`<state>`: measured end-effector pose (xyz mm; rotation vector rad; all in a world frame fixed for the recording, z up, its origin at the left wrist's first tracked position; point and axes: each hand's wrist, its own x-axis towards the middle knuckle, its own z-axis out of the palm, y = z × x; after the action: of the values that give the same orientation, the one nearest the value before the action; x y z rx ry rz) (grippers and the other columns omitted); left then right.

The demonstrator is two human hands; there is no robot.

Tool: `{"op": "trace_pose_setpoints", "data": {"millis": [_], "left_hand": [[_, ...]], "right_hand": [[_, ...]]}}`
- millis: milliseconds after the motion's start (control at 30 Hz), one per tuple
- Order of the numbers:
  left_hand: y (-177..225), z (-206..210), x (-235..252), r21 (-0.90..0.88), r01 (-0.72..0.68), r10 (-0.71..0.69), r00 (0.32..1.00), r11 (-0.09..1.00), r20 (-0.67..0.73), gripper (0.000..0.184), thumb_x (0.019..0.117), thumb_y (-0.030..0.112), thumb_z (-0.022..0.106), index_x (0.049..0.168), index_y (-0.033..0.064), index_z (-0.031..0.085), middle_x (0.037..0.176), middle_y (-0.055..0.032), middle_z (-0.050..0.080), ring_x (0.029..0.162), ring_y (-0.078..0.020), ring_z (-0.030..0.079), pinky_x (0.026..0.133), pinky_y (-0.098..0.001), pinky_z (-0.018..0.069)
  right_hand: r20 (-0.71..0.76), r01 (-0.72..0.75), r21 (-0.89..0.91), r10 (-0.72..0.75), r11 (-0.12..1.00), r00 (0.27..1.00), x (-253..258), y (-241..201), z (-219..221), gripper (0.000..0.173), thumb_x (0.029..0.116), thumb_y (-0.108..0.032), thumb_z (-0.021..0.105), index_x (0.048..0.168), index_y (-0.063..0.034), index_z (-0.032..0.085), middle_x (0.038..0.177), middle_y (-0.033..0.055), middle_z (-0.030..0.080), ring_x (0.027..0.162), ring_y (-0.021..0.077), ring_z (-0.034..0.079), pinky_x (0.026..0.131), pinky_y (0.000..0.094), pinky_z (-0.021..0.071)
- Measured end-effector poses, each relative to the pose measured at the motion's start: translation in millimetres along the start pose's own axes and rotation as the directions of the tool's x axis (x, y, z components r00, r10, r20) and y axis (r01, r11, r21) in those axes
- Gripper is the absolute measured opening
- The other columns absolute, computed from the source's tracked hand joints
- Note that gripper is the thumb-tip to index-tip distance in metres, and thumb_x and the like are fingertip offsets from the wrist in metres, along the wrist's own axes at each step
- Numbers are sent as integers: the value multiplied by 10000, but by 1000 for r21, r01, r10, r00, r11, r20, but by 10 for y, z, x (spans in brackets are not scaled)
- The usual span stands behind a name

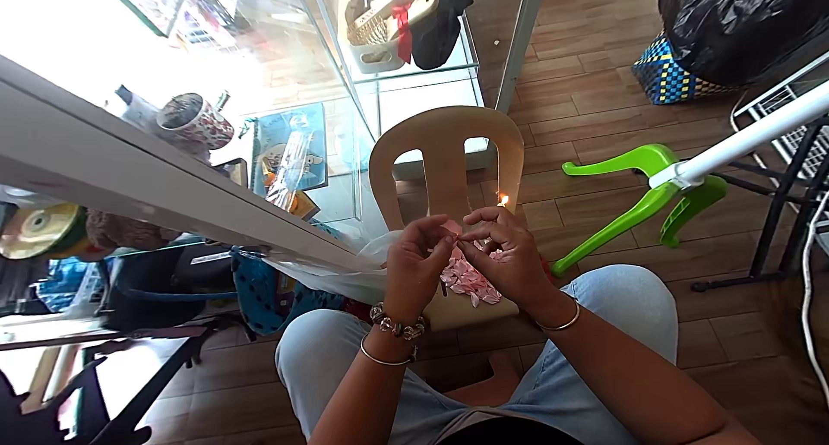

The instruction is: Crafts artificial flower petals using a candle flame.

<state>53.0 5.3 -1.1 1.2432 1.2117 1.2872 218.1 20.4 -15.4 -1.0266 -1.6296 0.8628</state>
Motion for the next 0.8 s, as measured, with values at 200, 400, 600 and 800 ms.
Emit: {"op": "trace_pose_setpoints", "data": {"millis": [200, 400, 600, 800], "left_hand": [[7, 5, -9, 17, -4, 4, 1000, 1000, -7, 324, 923, -53, 665, 1231, 48, 642, 928, 2, 717, 741, -54, 672, 641, -204, 573], [35, 15, -3, 29, 51, -50, 997, 998, -51, 301, 931, -53, 669, 1216, 43, 649, 924, -12, 726, 701, -57, 670, 603, -199, 566], [38, 17, -4, 30, 69, -68, 996, 997, -53, 313, 928, -51, 677, 1222, 48, 642, 928, -10, 726, 706, -58, 673, 611, -203, 573], [52, 4, -3, 103, 47, -49, 999, 994, 17, 314, 932, -17, 689, 1232, 53, 630, 944, -6, 721, 733, -61, 682, 638, -218, 586]], "right_hand": [[-12, 16, -24, -17, 1000, 1000, -6, 8, 0, 108, 884, -133, 759, 948, -48, 772, 1189, 71, 620, 771, 0, 590, 584, 125, 504], [-13, 91, -84, -92, 992, 996, -18, 29, 2, 117, 890, -140, 751, 950, -41, 771, 1187, 83, 635, 793, 11, 599, 604, 131, 508], [-15, 110, -101, -112, 989, 994, -26, 49, 8, 121, 898, -150, 749, 955, -46, 771, 1184, 78, 638, 803, 18, 598, 613, 140, 508], [-8, 99, -115, -100, 988, 995, -27, 58, -5, 118, 902, -152, 740, 953, -50, 770, 1181, 77, 638, 788, 21, 593, 607, 146, 504]]}}
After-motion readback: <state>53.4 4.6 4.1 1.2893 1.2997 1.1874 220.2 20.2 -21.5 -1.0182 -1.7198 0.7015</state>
